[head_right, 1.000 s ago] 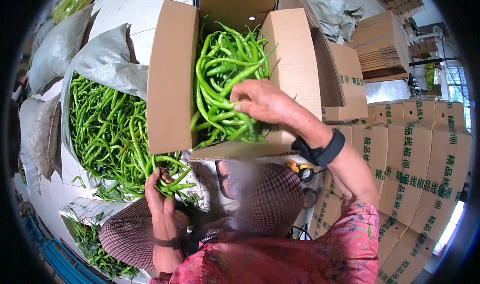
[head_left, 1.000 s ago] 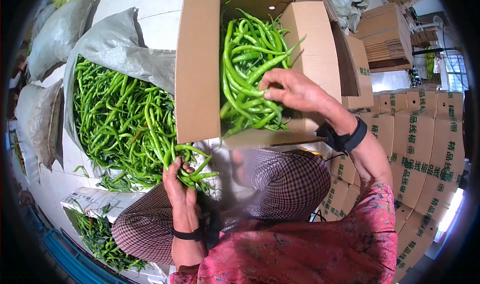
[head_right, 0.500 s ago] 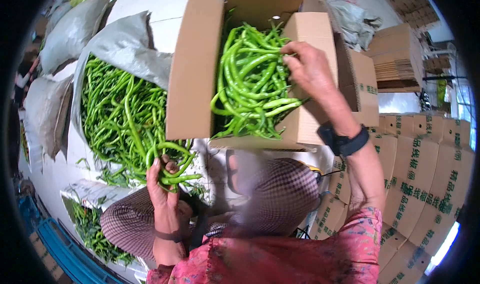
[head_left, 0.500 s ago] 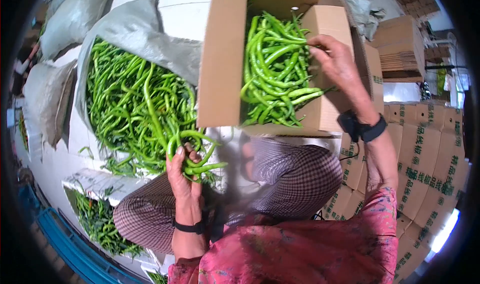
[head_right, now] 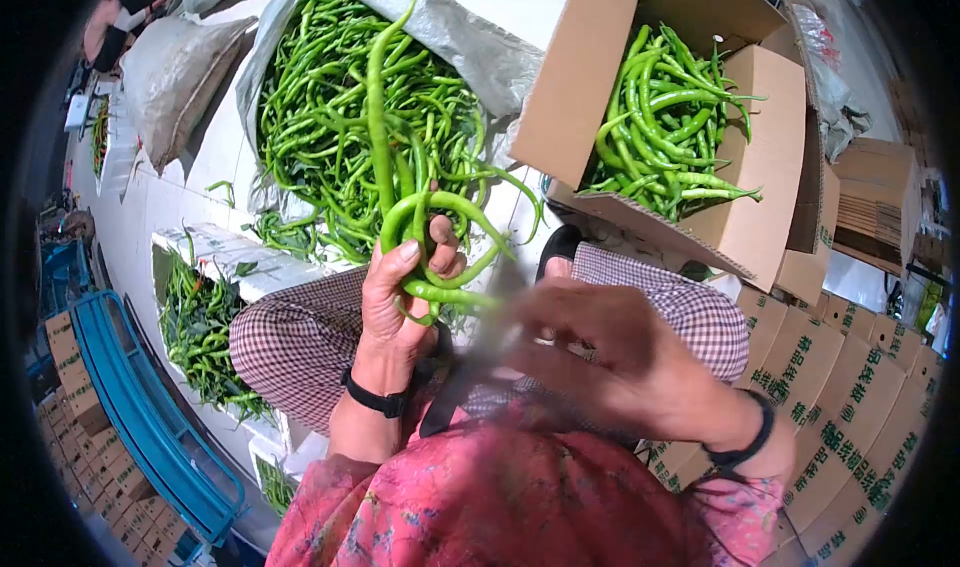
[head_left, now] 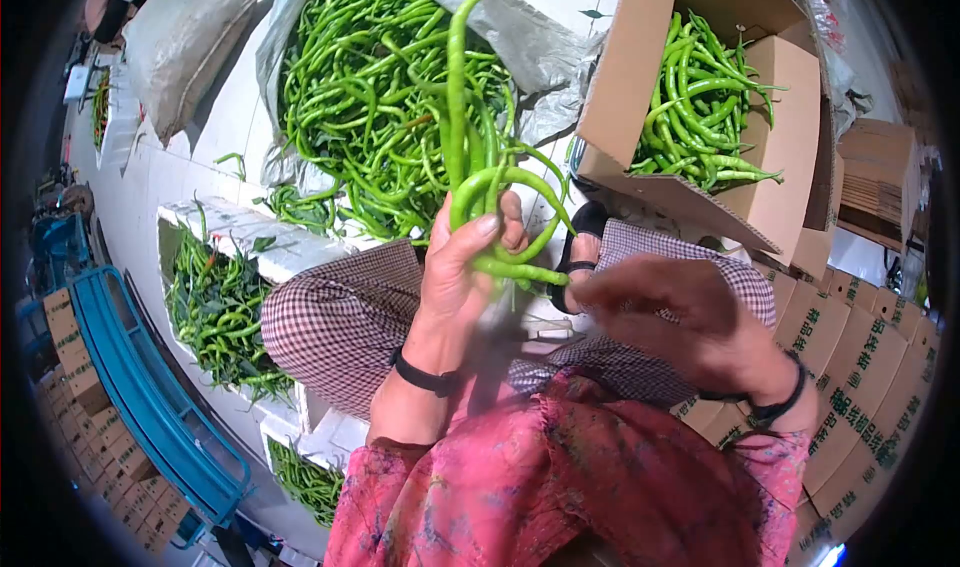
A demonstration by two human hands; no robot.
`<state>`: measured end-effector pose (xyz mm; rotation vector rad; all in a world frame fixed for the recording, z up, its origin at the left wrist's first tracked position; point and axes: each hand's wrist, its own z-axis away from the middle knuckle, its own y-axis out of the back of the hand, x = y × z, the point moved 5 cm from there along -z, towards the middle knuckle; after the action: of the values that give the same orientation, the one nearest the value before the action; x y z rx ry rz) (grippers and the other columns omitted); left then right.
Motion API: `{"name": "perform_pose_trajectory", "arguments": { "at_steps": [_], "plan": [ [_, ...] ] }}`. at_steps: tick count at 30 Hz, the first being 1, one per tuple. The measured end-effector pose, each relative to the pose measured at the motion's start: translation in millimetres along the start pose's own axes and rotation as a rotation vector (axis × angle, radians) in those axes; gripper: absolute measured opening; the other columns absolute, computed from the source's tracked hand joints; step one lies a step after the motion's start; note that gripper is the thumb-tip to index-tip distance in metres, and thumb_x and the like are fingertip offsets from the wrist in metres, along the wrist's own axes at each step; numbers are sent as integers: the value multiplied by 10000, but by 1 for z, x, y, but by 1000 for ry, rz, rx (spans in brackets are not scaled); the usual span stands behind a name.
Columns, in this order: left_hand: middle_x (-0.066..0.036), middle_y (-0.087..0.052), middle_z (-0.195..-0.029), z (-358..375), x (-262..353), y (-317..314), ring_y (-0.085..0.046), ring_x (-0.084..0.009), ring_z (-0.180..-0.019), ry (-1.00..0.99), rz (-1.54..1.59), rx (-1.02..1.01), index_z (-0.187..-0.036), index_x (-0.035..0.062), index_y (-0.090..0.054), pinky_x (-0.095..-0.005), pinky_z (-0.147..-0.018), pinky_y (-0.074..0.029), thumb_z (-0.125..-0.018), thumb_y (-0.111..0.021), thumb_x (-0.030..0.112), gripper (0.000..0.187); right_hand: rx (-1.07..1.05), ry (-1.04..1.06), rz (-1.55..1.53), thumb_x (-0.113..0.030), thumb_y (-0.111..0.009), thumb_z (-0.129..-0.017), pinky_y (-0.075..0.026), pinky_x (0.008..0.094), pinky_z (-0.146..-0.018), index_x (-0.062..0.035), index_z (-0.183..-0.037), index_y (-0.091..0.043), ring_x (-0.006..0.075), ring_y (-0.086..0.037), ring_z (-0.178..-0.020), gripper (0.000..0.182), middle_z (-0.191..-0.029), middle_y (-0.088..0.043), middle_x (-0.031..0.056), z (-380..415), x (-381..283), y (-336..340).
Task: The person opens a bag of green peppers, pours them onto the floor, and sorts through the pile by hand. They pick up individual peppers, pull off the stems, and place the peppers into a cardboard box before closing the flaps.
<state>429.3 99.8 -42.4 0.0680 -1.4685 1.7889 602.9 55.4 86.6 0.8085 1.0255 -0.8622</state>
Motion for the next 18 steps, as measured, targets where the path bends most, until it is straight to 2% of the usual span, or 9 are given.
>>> {"name": "perform_pose_trajectory", "arguments": {
  "at_steps": [1,3,4,7,9,10,13,17,18],
  "plan": [
    [-103,-571,-999,4,1,0,-534,-147,-760,-5,5,4,-1356,13,-399,-275,-653,-446,-847,-651,184,593,-7,-1,4,-112,-686,-829,-473,336,-655,-10,-1080,-637,225,-620,-720,275,-811,-619,145,-8,12,-12],
    [-98,-575,-1000,9,3,-6,-550,-157,-812,-25,108,-47,-1278,27,-451,-294,-724,-471,-913,-596,275,464,83,74,159,-93,-676,-837,-499,302,-800,14,-1193,-569,153,-612,-928,387,-1044,-647,107,-26,32,-31],
    [-96,-576,-1014,9,2,-4,-550,-158,-841,-26,89,-54,-1274,31,-452,-289,-749,-469,-948,-539,358,470,81,74,162,-93,-676,-837,-499,302,-800,14,-1193,-569,153,-612,-928,387,-1044,-647,107,-33,36,-43],
    [-96,-591,-1001,15,4,10,-564,-160,-847,-44,-15,89,-1266,28,-462,-294,-763,-480,-978,-497,288,390,264,99,122,-126,-693,-832,-497,296,-819,18,-1250,-507,150,-608,-932,479,-1091,-627,113,-47,44,-65],
    [-142,-631,-997,13,5,17,-607,-184,-851,-71,101,45,-1254,-21,-489,-306,-768,-521,-983,-491,206,353,280,-5,-43,-280,-676,-836,-507,360,-835,-1,-1215,-532,278,-646,-947,492,-1042,-655,158,-54,56,-69],
    [-141,-630,-997,12,5,20,-607,-184,-853,-81,109,58,-1269,-28,-482,-305,-778,-519,-980,-499,197,367,298,-5,-119,-293,-653,-860,-496,364,-857,10,-1223,-522,290,-643,-974,491,-1067,-653,172,-56,57,-74],
    [-128,-630,-1017,12,11,29,-613,-181,-889,-69,210,25,-1290,-30,-476,-299,-828,-510,-964,-532,159,381,368,67,17,-309,-625,-883,-476,363,-890,17,-1236,-511,300,-637,-1000,494,-1048,-659,174,-60,64,-75],
    [-75,-614,-1076,17,11,25,-613,-150,-934,-126,-42,128,-1223,12,-511,-291,-836,-513,-891,-628,58,355,295,46,-27,-276,-569,-927,-463,375,-894,22,-1247,-507,311,-629,-1018,442,-1062,-640,220,-64,57,-92],
    [-79,-615,-1070,17,9,24,-613,-153,-933,-130,-61,154,-1211,11,-511,-290,-830,-515,-891,-625,56,343,254,-3,-62,-231,-552,-941,-462,337,-886,22,-1262,-498,270,-623,-1010,411,-1066,-639,192,-66,58,-93]
  ]
}}
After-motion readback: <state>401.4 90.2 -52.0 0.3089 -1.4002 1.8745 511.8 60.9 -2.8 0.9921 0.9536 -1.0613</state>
